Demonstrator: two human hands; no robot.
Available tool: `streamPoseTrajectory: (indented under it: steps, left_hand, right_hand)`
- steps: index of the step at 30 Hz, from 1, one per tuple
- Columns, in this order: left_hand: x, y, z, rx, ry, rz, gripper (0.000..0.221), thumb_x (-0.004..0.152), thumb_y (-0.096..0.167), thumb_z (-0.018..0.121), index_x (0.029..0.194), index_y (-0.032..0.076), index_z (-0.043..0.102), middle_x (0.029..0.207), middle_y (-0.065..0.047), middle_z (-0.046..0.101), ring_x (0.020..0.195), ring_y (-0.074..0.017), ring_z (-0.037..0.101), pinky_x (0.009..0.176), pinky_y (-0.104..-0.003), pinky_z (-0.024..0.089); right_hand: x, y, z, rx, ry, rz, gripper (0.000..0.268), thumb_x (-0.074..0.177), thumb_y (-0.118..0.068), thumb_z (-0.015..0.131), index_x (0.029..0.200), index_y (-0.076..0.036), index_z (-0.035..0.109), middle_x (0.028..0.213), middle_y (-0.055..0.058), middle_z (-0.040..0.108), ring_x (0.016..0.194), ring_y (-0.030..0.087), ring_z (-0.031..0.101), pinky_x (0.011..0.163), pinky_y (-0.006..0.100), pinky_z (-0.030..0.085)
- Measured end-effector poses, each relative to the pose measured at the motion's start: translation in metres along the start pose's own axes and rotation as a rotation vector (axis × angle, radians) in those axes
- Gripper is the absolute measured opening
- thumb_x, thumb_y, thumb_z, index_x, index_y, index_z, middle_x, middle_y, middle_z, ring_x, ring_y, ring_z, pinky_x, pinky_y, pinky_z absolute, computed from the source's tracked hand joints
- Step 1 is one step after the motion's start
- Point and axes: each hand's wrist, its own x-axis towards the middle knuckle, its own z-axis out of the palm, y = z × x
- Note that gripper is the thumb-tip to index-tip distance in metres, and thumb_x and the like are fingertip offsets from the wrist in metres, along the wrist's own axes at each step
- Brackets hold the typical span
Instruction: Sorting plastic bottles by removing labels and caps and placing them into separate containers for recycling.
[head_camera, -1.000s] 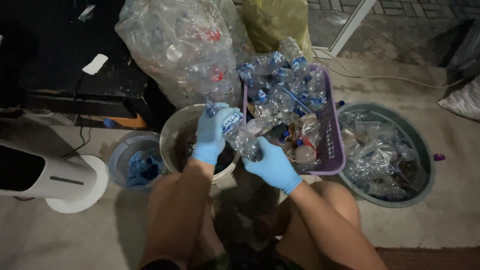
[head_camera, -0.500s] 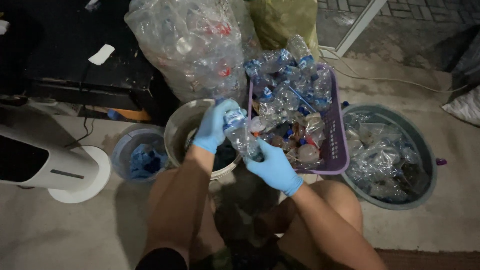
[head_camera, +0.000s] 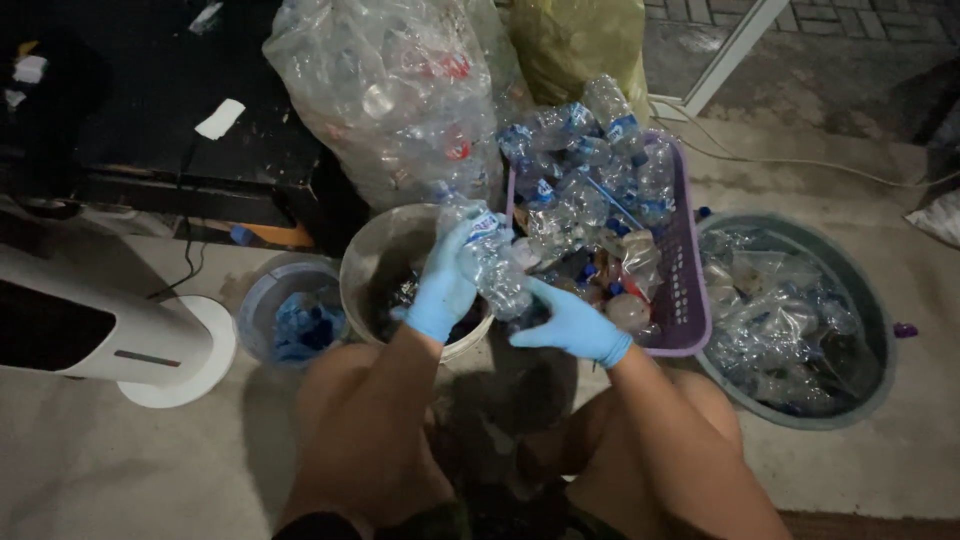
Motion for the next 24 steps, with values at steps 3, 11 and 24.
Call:
streamPoseTrajectory:
  steps: [3, 11, 24]
  left_hand:
    - [-0.018, 0.029, 0.01, 0.086, -0.008, -0.053, 0.026, 0.101, 0.023, 0.059, 0.125, 0.014, 0.062, 0.127, -0.017, 0.071, 0.109, -0.0333, 0.073, 0.09, -0.044, 0.063]
    - [0.003, 0.03, -0.02, 0.013, -0.11, 0.0, 0.034, 0.102, 0.026, 0.058, 0.133, 0.012, 0.06, 0.135, -0.023, 0.066, 0.116, -0.0423, 0.069, 0.093, -0.051, 0.061]
    - [0.007, 0.031, -0.033, 0.001, -0.102, 0.009, 0.037, 0.104, 0.027, 0.057, 0.136, 0.008, 0.06, 0.134, -0.025, 0.066, 0.117, -0.041, 0.069, 0.093, -0.049, 0.06]
  right_hand:
    - [-0.005, 0.032, -0.016, -0.075, -0.086, 0.059, 0.079, 0.075, -0.031, 0.086, 0.14, 0.003, 0.056, 0.135, 0.029, 0.064, 0.131, 0.045, 0.054, 0.114, 0.055, 0.038]
    - [0.048, 0.187, -0.001, -0.706, -0.062, 0.422, 0.051, 0.074, -0.06, 0.074, 0.104, -0.019, 0.075, 0.107, 0.004, 0.077, 0.108, 0.029, 0.072, 0.092, 0.042, 0.058]
    - [0.061, 0.182, 0.023, -0.749, -0.092, 0.432, 0.042, 0.079, -0.035, 0.07, 0.112, -0.01, 0.073, 0.111, 0.016, 0.073, 0.106, 0.037, 0.072, 0.09, 0.049, 0.06]
